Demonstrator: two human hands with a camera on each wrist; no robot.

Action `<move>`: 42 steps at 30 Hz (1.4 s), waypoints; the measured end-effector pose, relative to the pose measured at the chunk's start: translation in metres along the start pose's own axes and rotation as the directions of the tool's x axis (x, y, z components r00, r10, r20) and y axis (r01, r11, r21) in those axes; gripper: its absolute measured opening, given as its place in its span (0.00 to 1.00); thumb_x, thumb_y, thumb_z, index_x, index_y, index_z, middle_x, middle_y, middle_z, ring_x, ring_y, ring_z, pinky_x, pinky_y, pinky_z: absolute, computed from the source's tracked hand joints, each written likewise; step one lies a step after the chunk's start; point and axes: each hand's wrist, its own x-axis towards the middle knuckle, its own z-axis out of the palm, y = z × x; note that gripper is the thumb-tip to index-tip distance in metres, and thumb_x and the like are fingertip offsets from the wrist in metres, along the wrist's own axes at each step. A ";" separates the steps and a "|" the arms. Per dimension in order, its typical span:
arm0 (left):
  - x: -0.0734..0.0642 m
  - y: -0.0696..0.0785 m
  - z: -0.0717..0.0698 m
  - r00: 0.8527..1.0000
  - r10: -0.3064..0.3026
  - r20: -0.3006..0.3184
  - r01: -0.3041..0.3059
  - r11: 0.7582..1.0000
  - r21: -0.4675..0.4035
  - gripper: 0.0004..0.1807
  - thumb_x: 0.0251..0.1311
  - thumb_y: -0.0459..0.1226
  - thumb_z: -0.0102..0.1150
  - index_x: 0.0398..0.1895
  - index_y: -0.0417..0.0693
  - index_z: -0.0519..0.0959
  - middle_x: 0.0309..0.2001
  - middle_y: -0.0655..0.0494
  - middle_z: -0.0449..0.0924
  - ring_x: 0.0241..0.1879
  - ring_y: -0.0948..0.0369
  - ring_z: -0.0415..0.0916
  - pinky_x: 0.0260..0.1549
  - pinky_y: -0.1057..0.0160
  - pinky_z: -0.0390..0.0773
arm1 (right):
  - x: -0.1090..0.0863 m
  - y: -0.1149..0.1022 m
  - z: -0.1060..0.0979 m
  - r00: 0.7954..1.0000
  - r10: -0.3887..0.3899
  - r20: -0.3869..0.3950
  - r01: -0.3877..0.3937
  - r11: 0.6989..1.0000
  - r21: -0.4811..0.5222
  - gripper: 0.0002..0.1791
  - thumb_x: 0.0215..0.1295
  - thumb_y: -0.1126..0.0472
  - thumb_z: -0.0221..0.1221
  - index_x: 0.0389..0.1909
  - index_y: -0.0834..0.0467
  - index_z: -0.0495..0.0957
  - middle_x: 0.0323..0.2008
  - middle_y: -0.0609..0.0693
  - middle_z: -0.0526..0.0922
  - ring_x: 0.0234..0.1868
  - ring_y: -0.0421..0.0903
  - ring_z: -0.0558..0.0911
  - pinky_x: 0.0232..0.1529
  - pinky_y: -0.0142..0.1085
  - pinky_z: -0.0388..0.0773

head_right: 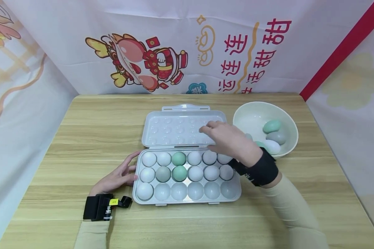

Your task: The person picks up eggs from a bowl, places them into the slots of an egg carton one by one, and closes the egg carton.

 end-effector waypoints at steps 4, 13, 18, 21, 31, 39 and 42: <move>0.000 0.000 0.000 1.000 -0.001 0.004 0.001 1.000 -0.005 0.43 0.67 0.29 0.52 0.77 0.56 0.38 0.66 0.22 0.53 0.54 0.42 0.72 0.45 0.46 0.79 | -0.011 0.014 -0.007 0.997 0.081 0.018 -0.081 0.997 0.006 0.26 0.53 0.63 0.71 0.54 0.64 0.77 0.49 0.61 0.79 0.44 0.55 0.80 0.44 0.48 0.80; 0.000 0.001 0.000 1.000 -0.005 0.001 0.005 1.000 -0.010 0.44 0.67 0.29 0.53 0.77 0.56 0.38 0.66 0.22 0.52 0.55 0.40 0.71 0.45 0.45 0.79 | -0.032 0.039 -0.026 0.976 0.203 0.078 -0.204 0.979 0.008 0.28 0.53 0.63 0.71 0.56 0.63 0.76 0.50 0.63 0.79 0.48 0.58 0.78 0.47 0.53 0.79; 0.000 0.001 -0.001 1.000 -0.003 0.005 0.003 1.000 -0.027 0.44 0.66 0.29 0.52 0.77 0.55 0.38 0.66 0.22 0.52 0.54 0.41 0.72 0.45 0.45 0.79 | -0.038 0.064 -0.031 0.964 0.210 0.160 -0.222 0.973 0.058 0.28 0.55 0.63 0.70 0.57 0.65 0.76 0.52 0.63 0.78 0.52 0.59 0.76 0.52 0.55 0.75; 0.000 0.000 -0.001 1.000 0.000 0.010 0.001 0.999 -0.037 0.44 0.67 0.28 0.52 0.77 0.55 0.38 0.66 0.22 0.53 0.54 0.42 0.72 0.45 0.44 0.79 | -0.040 0.082 -0.033 0.956 0.207 0.208 -0.229 0.970 0.086 0.29 0.54 0.62 0.71 0.57 0.65 0.76 0.51 0.61 0.80 0.51 0.58 0.77 0.51 0.54 0.76; -0.001 0.001 -0.001 1.000 0.006 0.011 -0.005 0.999 -0.038 0.44 0.67 0.29 0.52 0.77 0.55 0.38 0.65 0.22 0.53 0.54 0.42 0.72 0.44 0.44 0.79 | -0.040 0.122 -0.022 0.917 0.190 0.351 -0.251 0.958 0.139 0.27 0.56 0.62 0.69 0.57 0.61 0.76 0.47 0.57 0.81 0.48 0.57 0.78 0.46 0.51 0.78; -0.002 0.001 0.000 1.000 0.000 0.008 0.000 1.000 -0.028 0.44 0.67 0.29 0.53 0.77 0.54 0.38 0.64 0.22 0.55 0.53 0.42 0.73 0.44 0.44 0.79 | -0.031 0.147 -0.011 0.888 0.139 0.438 -0.265 0.934 0.239 0.25 0.58 0.61 0.68 0.58 0.59 0.76 0.51 0.58 0.79 0.52 0.58 0.76 0.49 0.51 0.77; -0.002 0.002 0.000 1.000 0.001 0.005 -0.001 1.000 -0.020 0.44 0.67 0.29 0.52 0.77 0.54 0.37 0.63 0.22 0.57 0.53 0.43 0.74 0.44 0.45 0.79 | -0.027 0.152 -0.009 0.871 0.137 0.471 -0.286 0.922 0.261 0.25 0.59 0.61 0.67 0.58 0.59 0.76 0.54 0.59 0.77 0.54 0.59 0.75 0.49 0.52 0.77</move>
